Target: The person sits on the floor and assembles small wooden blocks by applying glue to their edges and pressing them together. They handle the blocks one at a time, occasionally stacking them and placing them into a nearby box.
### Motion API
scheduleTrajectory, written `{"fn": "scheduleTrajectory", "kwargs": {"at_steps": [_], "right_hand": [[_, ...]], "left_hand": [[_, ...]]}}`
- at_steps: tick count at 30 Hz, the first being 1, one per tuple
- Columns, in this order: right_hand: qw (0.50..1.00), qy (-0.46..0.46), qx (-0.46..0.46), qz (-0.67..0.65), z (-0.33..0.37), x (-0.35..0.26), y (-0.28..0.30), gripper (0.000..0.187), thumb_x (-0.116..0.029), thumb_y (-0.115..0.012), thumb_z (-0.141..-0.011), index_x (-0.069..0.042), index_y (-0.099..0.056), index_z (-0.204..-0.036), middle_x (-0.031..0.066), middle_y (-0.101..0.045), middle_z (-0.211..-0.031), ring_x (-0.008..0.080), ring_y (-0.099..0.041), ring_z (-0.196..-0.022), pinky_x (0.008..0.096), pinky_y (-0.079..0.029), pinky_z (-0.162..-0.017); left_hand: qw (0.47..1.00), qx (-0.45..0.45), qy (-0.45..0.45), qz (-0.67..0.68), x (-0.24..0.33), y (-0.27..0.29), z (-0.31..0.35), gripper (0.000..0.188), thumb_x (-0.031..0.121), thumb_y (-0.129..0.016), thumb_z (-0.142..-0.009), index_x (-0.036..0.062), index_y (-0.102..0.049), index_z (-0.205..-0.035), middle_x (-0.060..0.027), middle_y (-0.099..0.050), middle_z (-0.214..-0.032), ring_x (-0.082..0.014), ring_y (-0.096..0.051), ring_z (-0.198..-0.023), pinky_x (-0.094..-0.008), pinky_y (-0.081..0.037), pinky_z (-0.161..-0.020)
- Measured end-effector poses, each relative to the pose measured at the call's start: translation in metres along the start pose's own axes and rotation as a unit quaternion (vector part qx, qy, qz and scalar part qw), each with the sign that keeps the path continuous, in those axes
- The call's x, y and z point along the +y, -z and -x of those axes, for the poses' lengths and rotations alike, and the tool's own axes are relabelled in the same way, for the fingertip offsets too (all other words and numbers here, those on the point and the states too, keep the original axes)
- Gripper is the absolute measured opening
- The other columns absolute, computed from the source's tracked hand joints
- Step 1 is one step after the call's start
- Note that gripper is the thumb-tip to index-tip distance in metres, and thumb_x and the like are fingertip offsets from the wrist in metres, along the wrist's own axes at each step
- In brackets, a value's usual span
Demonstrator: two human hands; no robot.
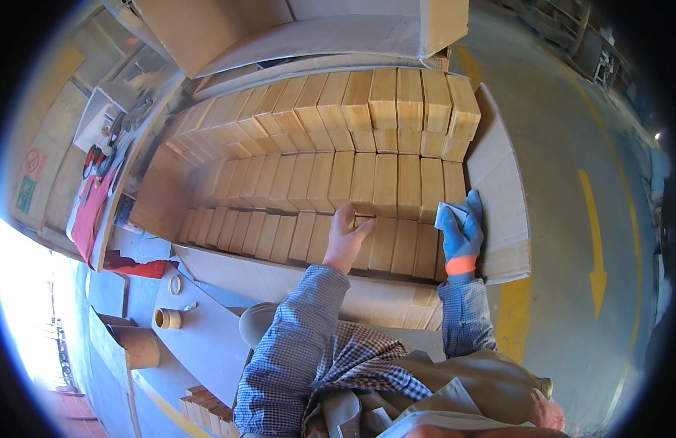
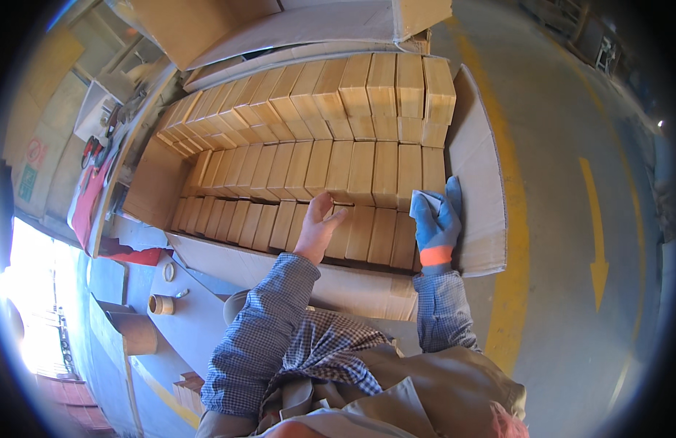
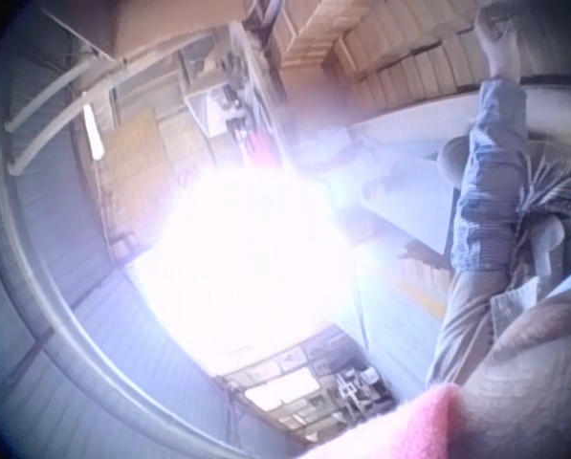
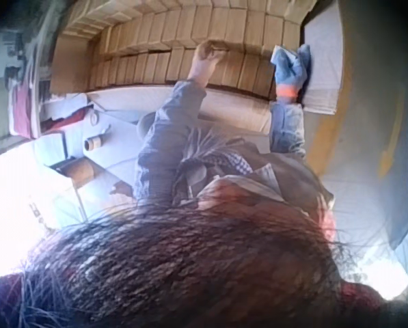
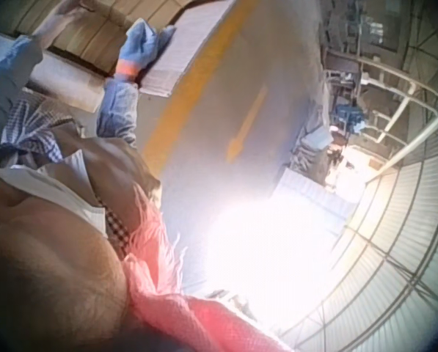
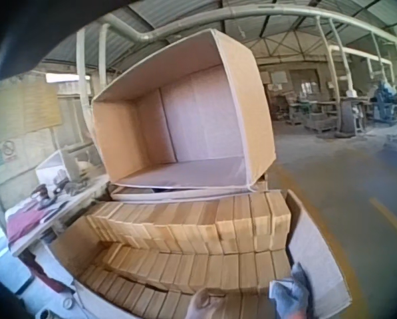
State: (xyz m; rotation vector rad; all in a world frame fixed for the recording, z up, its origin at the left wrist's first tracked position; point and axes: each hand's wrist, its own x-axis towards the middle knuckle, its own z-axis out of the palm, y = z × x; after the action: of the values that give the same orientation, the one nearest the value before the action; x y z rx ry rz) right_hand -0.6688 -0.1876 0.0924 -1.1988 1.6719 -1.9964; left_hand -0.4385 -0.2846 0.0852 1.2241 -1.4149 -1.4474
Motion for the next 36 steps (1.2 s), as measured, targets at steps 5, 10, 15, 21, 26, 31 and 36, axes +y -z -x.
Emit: {"fn": "scheduleTrajectory", "kwargs": {"at_steps": [5, 10, 15, 21, 26, 31, 36], "right_hand": [[0.999, -0.042, -0.023, -0.017, -0.009, 0.021, -0.004, 0.012, -0.011, -0.073, -0.098, -0.001, -0.075, -0.104, 0.0000, -0.071, -0.094, 0.0077, -0.063, -0.088, 0.0271, -0.051, -0.089], [0.971, -0.178, -0.012, -0.157, -0.018, 0.021, -0.014, 0.013, -0.012, -0.076, -0.095, -0.001, -0.075, -0.103, -0.0017, -0.070, -0.086, 0.0053, -0.060, -0.071, 0.0220, -0.052, -0.068], [0.974, -0.176, -0.050, -0.135, -0.010, 0.002, -0.008, 0.016, -0.012, -0.074, -0.098, 0.001, -0.072, -0.105, 0.0019, -0.072, -0.091, 0.0082, -0.065, -0.077, 0.0246, -0.054, -0.071], [0.972, -0.187, -0.067, -0.129, 0.013, -0.009, 0.005, 0.017, -0.012, -0.073, -0.099, 0.002, -0.072, -0.109, 0.0023, -0.072, -0.093, 0.0091, -0.065, -0.079, 0.0258, -0.055, -0.073], [0.978, -0.163, -0.031, -0.126, 0.012, -0.005, -0.007, 0.022, -0.018, -0.073, -0.099, 0.000, -0.072, -0.112, 0.0018, -0.071, -0.097, 0.0098, -0.064, -0.082, 0.0263, -0.054, -0.076], [0.977, -0.172, -0.028, -0.121, 0.013, -0.012, -0.010, 0.020, -0.015, -0.073, -0.099, 0.001, -0.072, -0.111, 0.0017, -0.070, -0.095, 0.0090, -0.063, -0.081, 0.0251, -0.053, -0.076], [0.979, -0.172, -0.043, -0.097, 0.034, -0.028, -0.005, 0.017, -0.016, -0.073, -0.099, -0.001, -0.073, -0.107, 0.0022, -0.070, -0.096, 0.0097, -0.063, -0.081, 0.0262, -0.054, -0.076]], "left_hand": [[0.995, 0.041, -0.014, -0.087, -0.008, 0.004, -0.006, 0.073, 0.021, -0.085, -0.082, -0.0002, -0.048, -0.142, -0.0191, -0.051, -0.143, -0.0328, -0.047, -0.139, -0.0446, -0.044, -0.110], [0.993, 0.028, -0.017, -0.109, -0.008, 0.008, -0.008, 0.068, 0.014, -0.082, -0.082, 0.0018, -0.048, -0.140, -0.0165, -0.050, -0.145, -0.0302, -0.046, -0.141, -0.0441, -0.041, -0.111], [0.992, 0.001, -0.014, -0.122, -0.002, 0.020, -0.008, 0.069, 0.013, -0.083, -0.080, 0.0044, -0.048, -0.138, -0.0141, -0.051, -0.144, -0.0284, -0.045, -0.141, -0.0446, -0.040, -0.110], [0.991, -0.027, -0.004, -0.128, -0.004, 0.039, 0.002, 0.069, 0.023, -0.087, -0.082, 0.0035, -0.048, -0.135, -0.0158, -0.050, -0.139, -0.0300, -0.047, -0.137, -0.0451, -0.041, -0.110], [0.997, 0.029, -0.049, -0.055, -0.007, 0.017, 0.003, 0.083, 0.040, -0.090, -0.081, -0.0034, -0.045, -0.135, -0.0224, -0.050, -0.135, -0.0350, -0.052, -0.130, -0.0467, -0.043, -0.109], [0.997, -0.004, -0.032, -0.065, 0.002, 0.014, 0.010, 0.091, 0.040, -0.090, -0.081, -0.0045, -0.039, -0.141, -0.0225, -0.047, -0.138, -0.0358, -0.052, -0.130, -0.0473, -0.043, -0.108], [0.994, -0.008, -0.039, -0.106, 0.007, 0.023, 0.014, 0.094, 0.042, -0.090, -0.080, -0.0041, -0.037, -0.142, -0.0210, -0.047, -0.133, -0.0327, -0.051, -0.122, -0.0472, -0.045, -0.104]]}}
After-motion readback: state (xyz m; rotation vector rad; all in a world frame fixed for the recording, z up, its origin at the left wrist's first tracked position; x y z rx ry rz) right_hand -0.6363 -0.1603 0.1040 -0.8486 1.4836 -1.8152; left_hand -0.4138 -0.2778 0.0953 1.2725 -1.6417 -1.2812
